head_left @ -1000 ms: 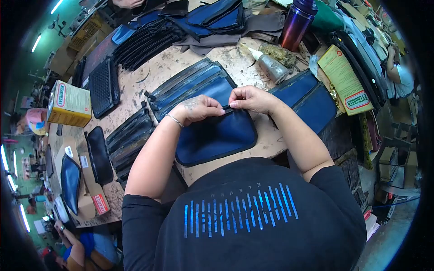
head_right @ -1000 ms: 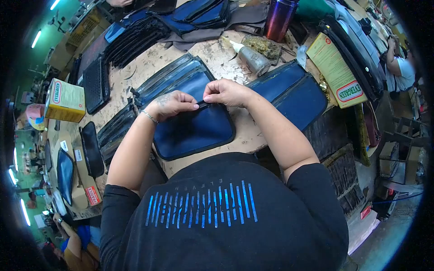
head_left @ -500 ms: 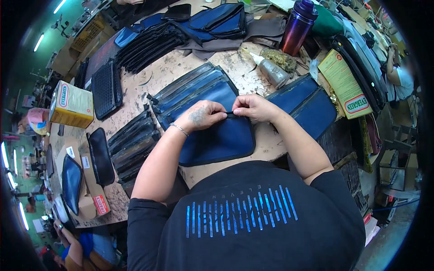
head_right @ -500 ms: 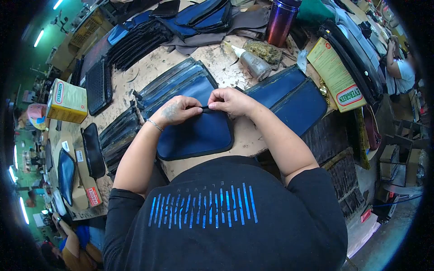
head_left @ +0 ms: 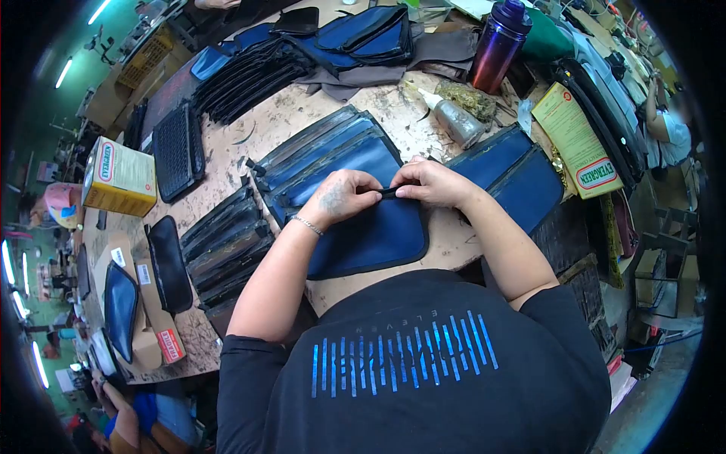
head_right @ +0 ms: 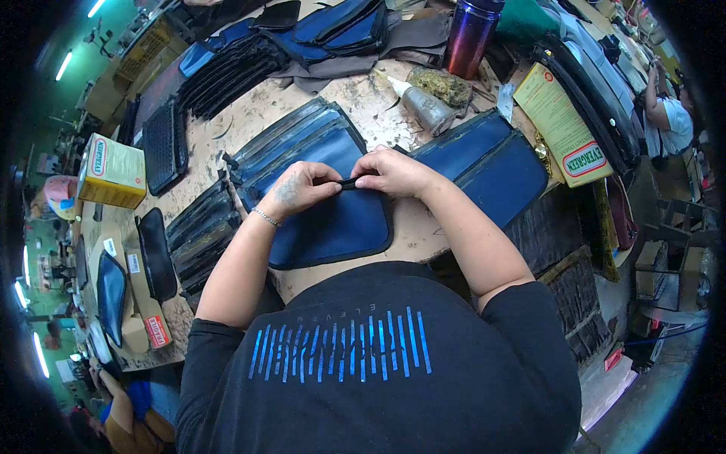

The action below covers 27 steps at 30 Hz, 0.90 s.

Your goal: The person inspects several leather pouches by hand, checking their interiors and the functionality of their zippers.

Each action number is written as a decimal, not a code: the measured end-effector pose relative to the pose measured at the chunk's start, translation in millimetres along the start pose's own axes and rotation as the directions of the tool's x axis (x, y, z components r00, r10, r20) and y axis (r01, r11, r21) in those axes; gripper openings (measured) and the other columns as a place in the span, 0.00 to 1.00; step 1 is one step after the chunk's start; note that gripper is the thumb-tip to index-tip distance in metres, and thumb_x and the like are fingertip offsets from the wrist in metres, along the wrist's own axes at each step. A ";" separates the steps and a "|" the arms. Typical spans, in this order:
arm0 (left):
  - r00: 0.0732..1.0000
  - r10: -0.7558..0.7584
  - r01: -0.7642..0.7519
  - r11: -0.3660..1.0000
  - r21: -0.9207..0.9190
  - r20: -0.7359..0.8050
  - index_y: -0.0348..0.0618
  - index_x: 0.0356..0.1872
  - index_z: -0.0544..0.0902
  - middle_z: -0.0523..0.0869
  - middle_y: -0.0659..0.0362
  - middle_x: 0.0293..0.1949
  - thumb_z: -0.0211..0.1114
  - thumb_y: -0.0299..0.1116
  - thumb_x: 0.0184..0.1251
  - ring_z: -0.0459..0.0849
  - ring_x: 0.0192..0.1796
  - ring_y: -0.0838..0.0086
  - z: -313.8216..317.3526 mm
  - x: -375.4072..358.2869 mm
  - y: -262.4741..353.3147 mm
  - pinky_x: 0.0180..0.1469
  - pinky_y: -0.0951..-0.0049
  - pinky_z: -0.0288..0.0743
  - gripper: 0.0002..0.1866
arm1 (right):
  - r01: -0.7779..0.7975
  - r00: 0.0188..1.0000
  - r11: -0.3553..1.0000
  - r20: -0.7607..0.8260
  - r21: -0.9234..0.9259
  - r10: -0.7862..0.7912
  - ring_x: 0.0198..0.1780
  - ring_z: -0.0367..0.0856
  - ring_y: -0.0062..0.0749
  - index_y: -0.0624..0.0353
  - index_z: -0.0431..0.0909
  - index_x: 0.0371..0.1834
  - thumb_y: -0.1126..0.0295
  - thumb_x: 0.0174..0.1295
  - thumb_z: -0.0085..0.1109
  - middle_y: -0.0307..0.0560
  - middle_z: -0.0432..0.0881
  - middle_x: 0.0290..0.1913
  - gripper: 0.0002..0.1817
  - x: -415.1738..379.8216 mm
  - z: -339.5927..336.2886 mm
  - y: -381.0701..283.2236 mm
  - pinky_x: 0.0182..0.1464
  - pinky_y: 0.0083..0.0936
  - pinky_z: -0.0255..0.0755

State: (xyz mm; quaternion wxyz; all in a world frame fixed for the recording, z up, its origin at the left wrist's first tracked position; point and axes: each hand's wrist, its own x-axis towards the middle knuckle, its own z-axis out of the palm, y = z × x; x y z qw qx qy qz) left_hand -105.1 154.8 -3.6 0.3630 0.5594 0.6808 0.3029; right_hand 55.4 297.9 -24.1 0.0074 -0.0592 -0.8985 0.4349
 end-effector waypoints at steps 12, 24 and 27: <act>0.957 -0.189 0.202 0.979 -0.037 0.219 0.40 0.30 0.83 0.79 0.66 0.22 0.64 0.35 0.52 0.71 0.24 0.84 -0.9 21.9 -0.2 0.29 0.80 0.66 0.09 | -0.032 0.990 0.982 -0.128 0.184 0.056 0.33 0.77 0.33 0.63 0.76 0.34 0.71 0.56 0.55 0.49 0.79 0.29 0.07 1.5 9.7 2.1 0.38 0.27 0.69; 0.989 -0.137 0.135 0.990 0.035 0.061 0.39 0.22 0.78 0.76 0.63 0.18 0.65 0.37 0.53 0.71 0.23 0.81 3.8 15.2 1.5 0.28 0.76 0.65 0.11 | -0.083 0.990 0.832 -0.051 0.548 0.132 0.33 0.70 0.13 0.61 0.76 0.36 0.71 0.61 0.52 0.33 0.76 0.31 0.06 -1.5 8.7 11.9 0.38 0.13 0.66; 0.985 -0.149 0.149 0.989 0.004 0.083 0.39 0.23 0.78 0.76 0.65 0.19 0.64 0.36 0.54 0.70 0.24 0.82 0.9 19.1 -3.4 0.28 0.78 0.65 0.10 | -0.063 0.976 0.736 -0.114 0.674 0.187 0.34 0.70 0.12 0.60 0.76 0.41 0.70 0.63 0.50 0.32 0.76 0.33 0.08 -3.8 4.2 9.2 0.39 0.11 0.66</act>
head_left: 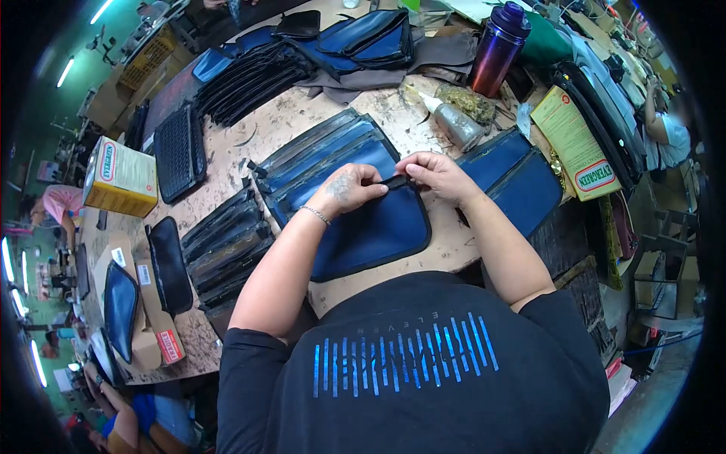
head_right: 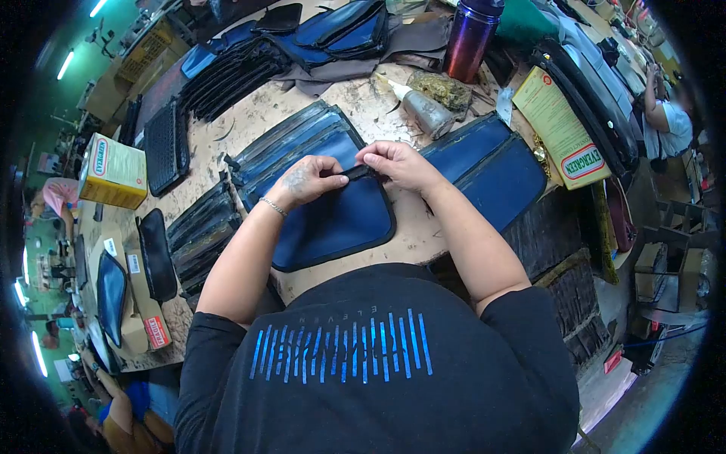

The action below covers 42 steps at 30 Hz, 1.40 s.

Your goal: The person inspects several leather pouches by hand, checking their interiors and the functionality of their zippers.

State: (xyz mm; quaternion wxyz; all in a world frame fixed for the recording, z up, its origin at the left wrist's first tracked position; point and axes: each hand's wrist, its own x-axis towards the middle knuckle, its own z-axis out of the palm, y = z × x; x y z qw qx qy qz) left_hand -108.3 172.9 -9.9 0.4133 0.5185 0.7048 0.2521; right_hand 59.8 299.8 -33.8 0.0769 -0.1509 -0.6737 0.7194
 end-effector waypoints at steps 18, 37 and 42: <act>0.987 0.060 -0.050 0.996 0.072 -0.149 0.37 0.27 0.80 0.79 0.59 0.20 0.65 0.36 0.51 0.73 0.24 0.79 2.8 -2.0 7.2 0.30 0.76 0.68 0.11 | 0.102 0.994 0.913 0.062 -0.395 -0.084 0.30 0.73 0.18 0.59 0.72 0.38 0.78 0.48 0.62 0.36 0.73 0.26 0.14 21.5 3.0 -9.8 0.35 0.17 0.68; 0.951 -0.292 0.309 0.899 -0.311 0.101 0.44 0.33 0.80 0.75 0.72 0.25 0.61 0.35 0.60 0.67 0.28 0.89 -25.4 -25.9 -49.8 0.30 0.87 0.59 0.06 | 0.221 0.936 0.624 0.342 -0.749 0.080 0.35 0.80 0.35 0.61 0.80 0.34 0.68 0.52 0.60 0.51 0.82 0.31 0.09 66.5 20.3 -46.4 0.41 0.27 0.71; 0.951 -0.300 0.309 0.918 -0.248 0.074 0.43 0.35 0.80 0.77 0.71 0.27 0.63 0.33 0.57 0.69 0.29 0.88 -27.1 -24.0 -32.2 0.31 0.86 0.61 0.08 | 0.127 0.924 0.709 0.343 -0.694 0.170 0.34 0.80 0.35 0.62 0.80 0.34 0.68 0.52 0.61 0.51 0.82 0.30 0.09 69.0 18.1 -42.2 0.40 0.27 0.71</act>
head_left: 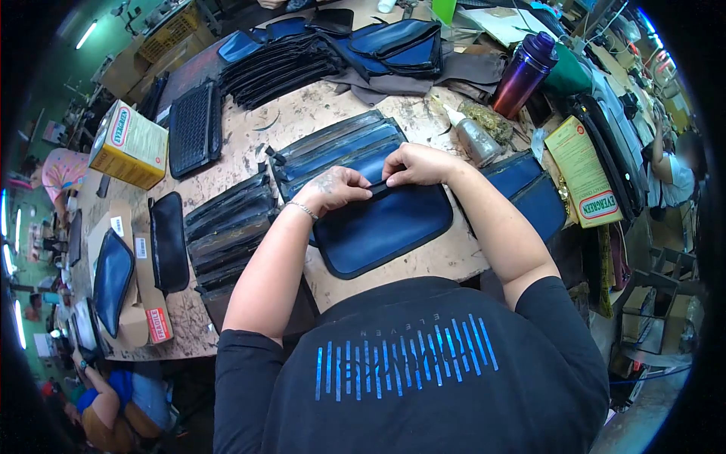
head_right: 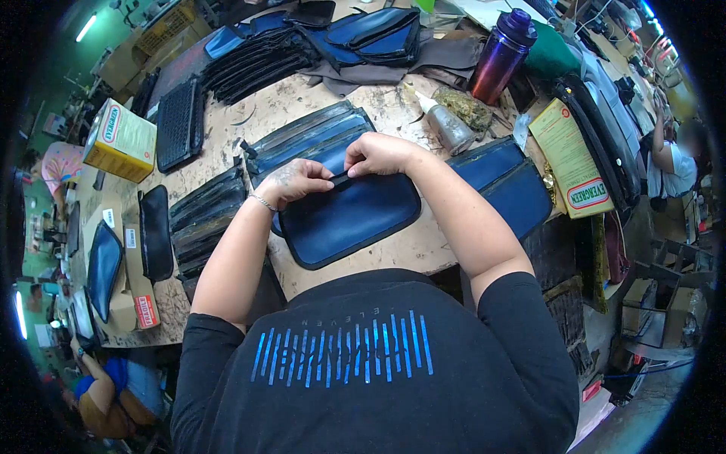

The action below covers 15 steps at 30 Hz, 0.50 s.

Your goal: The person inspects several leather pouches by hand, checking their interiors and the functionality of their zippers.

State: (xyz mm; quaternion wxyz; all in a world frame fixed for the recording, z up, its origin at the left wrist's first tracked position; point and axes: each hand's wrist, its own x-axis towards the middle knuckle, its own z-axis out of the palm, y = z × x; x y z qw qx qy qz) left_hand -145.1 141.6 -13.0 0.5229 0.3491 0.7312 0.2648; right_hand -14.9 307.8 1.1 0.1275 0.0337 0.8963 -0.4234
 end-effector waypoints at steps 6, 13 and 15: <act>0.998 0.061 -0.061 0.998 -0.013 0.013 0.43 0.33 0.80 0.77 0.70 0.26 0.63 0.32 0.56 0.69 0.28 0.87 2.5 7.6 -6.4 0.32 0.86 0.61 0.06 | 0.088 0.994 0.991 -0.047 -0.103 -0.094 0.34 0.78 0.35 0.61 0.79 0.33 0.68 0.52 0.61 0.50 0.82 0.31 0.09 -2.8 4.5 1.8 0.41 0.27 0.70; 0.993 0.117 -0.118 0.992 -0.049 -0.022 0.43 0.30 0.80 0.77 0.70 0.25 0.64 0.32 0.55 0.69 0.28 0.87 8.9 14.0 -0.5 0.32 0.86 0.62 0.06 | 0.053 0.994 0.970 -0.079 -0.236 -0.073 0.43 0.72 0.42 0.56 0.79 0.35 0.64 0.54 0.57 0.48 0.81 0.33 0.10 -1.1 9.7 3.1 0.47 0.33 0.66; 0.994 0.107 -0.107 0.994 0.008 -0.024 0.42 0.30 0.80 0.77 0.69 0.25 0.65 0.33 0.55 0.69 0.28 0.86 10.0 15.5 5.2 0.31 0.85 0.62 0.06 | 0.043 0.995 0.973 -0.080 -0.227 -0.062 0.43 0.72 0.42 0.56 0.79 0.35 0.64 0.54 0.58 0.47 0.81 0.34 0.10 -2.3 8.0 2.6 0.47 0.34 0.66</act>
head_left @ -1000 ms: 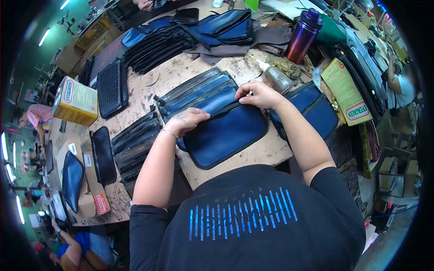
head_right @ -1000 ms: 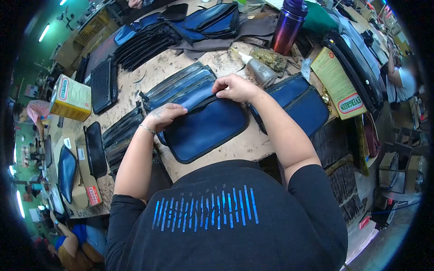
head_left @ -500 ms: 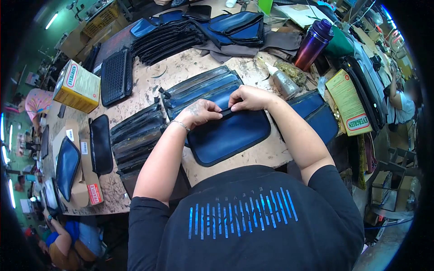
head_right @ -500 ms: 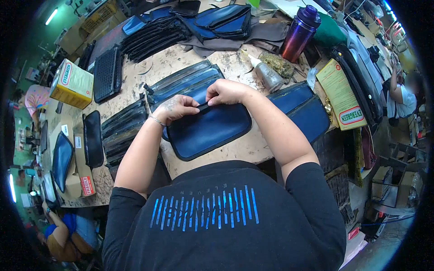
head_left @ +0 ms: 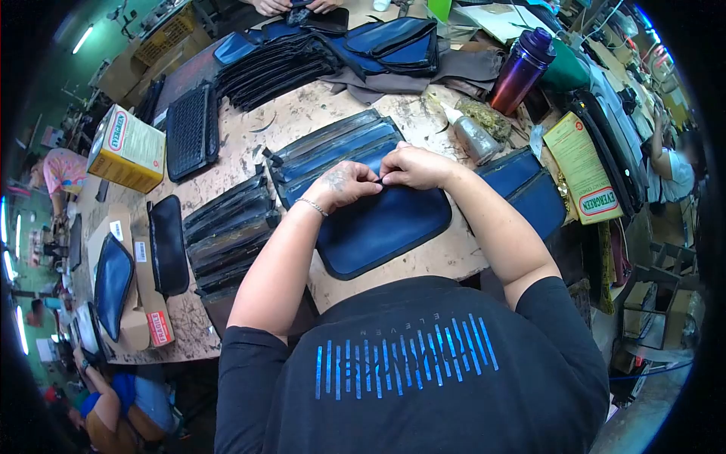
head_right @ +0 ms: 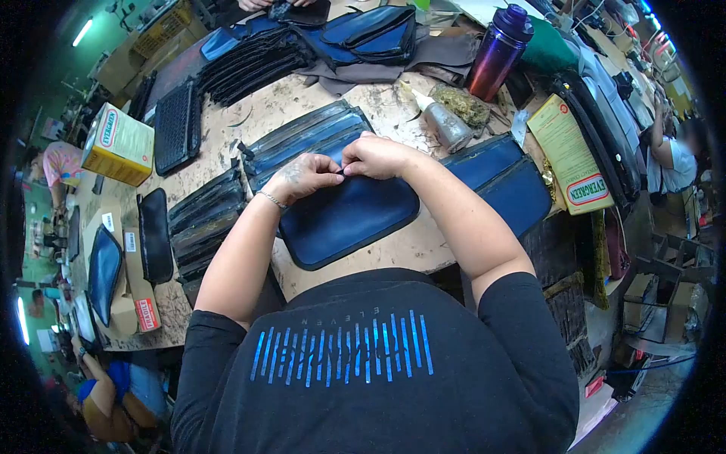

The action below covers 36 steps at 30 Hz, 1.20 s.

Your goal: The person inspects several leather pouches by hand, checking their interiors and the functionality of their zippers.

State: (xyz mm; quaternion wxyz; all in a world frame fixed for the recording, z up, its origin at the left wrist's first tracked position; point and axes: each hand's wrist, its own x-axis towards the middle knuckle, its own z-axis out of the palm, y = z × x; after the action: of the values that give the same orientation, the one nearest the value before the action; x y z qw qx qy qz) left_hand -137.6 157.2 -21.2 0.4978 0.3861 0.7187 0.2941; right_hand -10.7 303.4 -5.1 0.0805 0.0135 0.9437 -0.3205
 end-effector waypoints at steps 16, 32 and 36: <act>0.994 0.106 -0.099 0.980 0.172 -0.030 0.41 0.26 0.79 0.75 0.70 0.21 0.63 0.32 0.54 0.68 0.24 0.85 4.4 -6.6 10.7 0.28 0.84 0.61 0.05 | -0.083 0.996 0.987 0.030 -0.138 0.088 0.48 0.69 0.41 0.52 0.78 0.33 0.59 0.57 0.52 0.43 0.79 0.35 0.11 0.1 7.5 -2.2 0.48 0.40 0.63; 0.983 0.164 -0.169 0.985 -0.047 -0.084 0.43 0.23 0.78 0.75 0.70 0.20 0.66 0.31 0.50 0.68 0.24 0.86 4.6 -4.3 -2.5 0.27 0.84 0.60 0.05 | -0.063 0.996 0.975 -0.073 -0.215 0.049 0.47 0.70 0.40 0.52 0.78 0.30 0.54 0.56 0.54 0.43 0.80 0.34 0.14 -7.6 5.7 -7.9 0.48 0.41 0.61; 0.972 0.191 -0.190 0.982 0.024 -0.134 0.43 0.20 0.77 0.71 0.71 0.17 0.66 0.32 0.51 0.65 0.22 0.86 4.3 -7.2 0.4 0.25 0.83 0.57 0.07 | -0.067 0.988 0.992 -0.144 -0.111 0.051 0.43 0.71 0.44 0.54 0.79 0.28 0.49 0.53 0.57 0.45 0.80 0.32 0.18 -10.5 1.7 7.8 0.46 0.37 0.64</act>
State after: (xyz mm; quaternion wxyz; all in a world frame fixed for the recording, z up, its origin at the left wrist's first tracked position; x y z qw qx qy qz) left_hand -132.0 151.5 -18.8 0.4151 0.4353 0.7121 0.3621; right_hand 0.5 308.8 -9.5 0.0240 0.0592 0.9632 -0.2612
